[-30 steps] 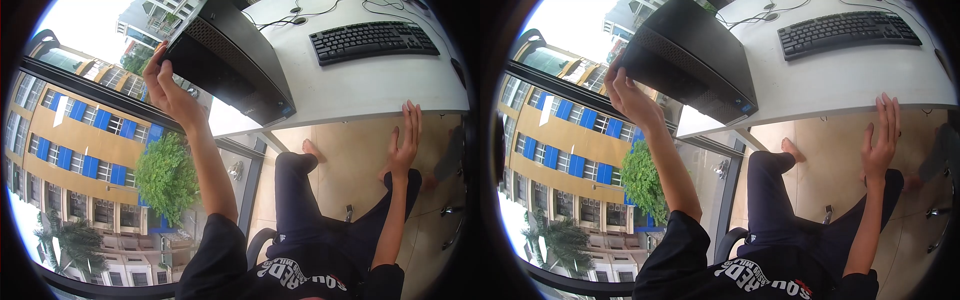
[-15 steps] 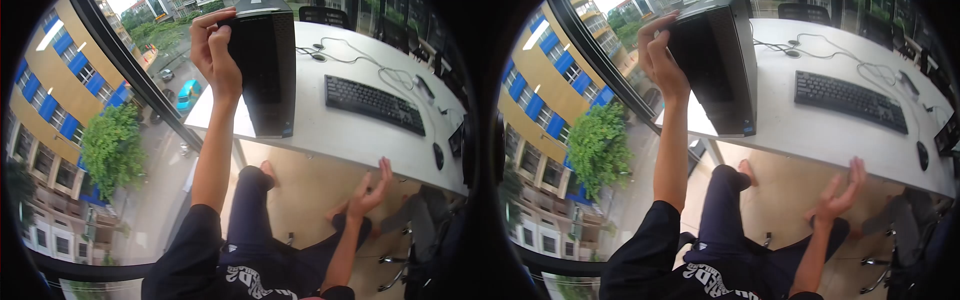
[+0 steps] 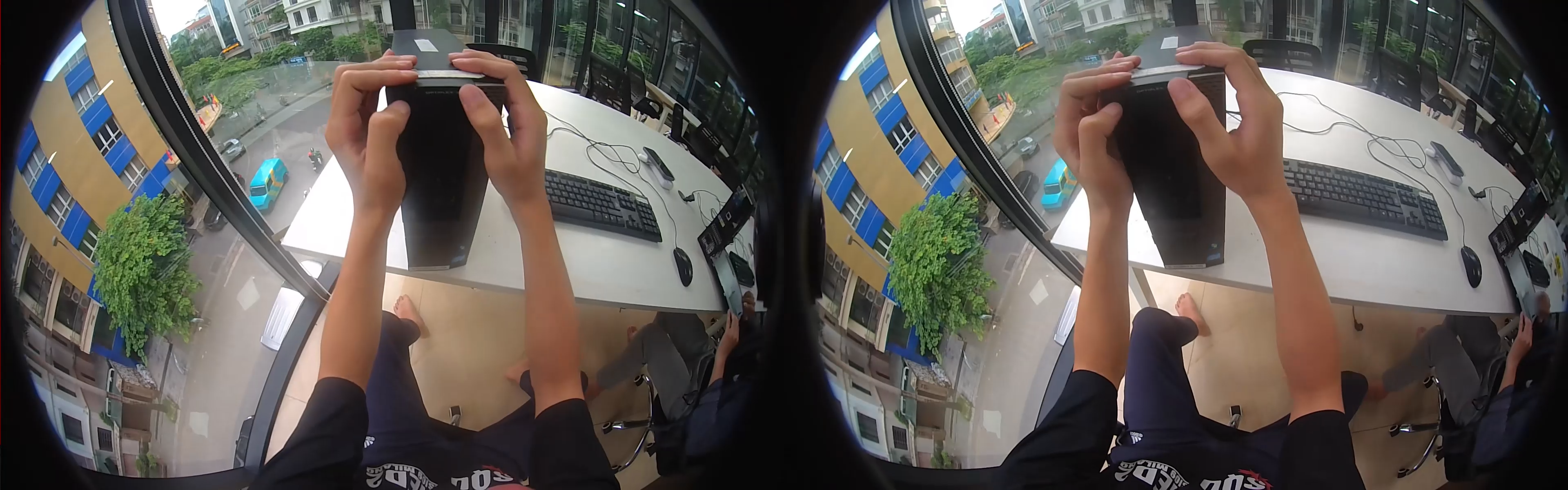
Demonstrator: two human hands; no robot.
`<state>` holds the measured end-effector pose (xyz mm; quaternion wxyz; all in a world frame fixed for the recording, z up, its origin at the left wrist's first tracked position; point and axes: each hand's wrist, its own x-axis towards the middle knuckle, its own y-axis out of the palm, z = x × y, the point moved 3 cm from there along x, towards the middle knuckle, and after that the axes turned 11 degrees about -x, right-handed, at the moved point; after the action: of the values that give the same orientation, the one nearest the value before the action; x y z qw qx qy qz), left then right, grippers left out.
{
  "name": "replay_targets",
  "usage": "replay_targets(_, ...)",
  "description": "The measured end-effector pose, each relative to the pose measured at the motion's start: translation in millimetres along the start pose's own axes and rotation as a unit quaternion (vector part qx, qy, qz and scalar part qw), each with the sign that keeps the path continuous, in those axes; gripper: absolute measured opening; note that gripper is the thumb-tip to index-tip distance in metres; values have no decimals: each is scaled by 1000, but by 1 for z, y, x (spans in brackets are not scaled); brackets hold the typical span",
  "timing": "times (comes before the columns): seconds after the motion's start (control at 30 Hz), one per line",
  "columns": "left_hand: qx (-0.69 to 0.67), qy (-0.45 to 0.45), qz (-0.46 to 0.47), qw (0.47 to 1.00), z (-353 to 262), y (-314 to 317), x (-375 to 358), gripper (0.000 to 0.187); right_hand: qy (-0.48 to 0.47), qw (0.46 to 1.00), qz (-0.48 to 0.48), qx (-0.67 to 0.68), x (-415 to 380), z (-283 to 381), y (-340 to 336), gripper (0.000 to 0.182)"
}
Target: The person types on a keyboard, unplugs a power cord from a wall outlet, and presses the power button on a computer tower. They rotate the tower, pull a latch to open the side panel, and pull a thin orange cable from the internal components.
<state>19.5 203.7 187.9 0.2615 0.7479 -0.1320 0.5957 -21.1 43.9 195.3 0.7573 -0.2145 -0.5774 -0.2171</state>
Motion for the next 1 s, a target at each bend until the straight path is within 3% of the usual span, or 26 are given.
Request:
replay_targets(0.13,7,5,2,1000,1,-1,1,29,45,999,2,18,-3,4,0,27)
replay_targets(0.67,27,37,-18,999,-12,5,-4,28,6,999,-49,-6,-10,24,2,25)
replay_targets(0.83,44,6,-9,999,-5,3,-2,30,25,998,-56,3,-8,8,11,24)
replay_targets(1.0,31,25,3,999,-6,0,-5,30,64,996,-51,-18,-15,13,11,37)
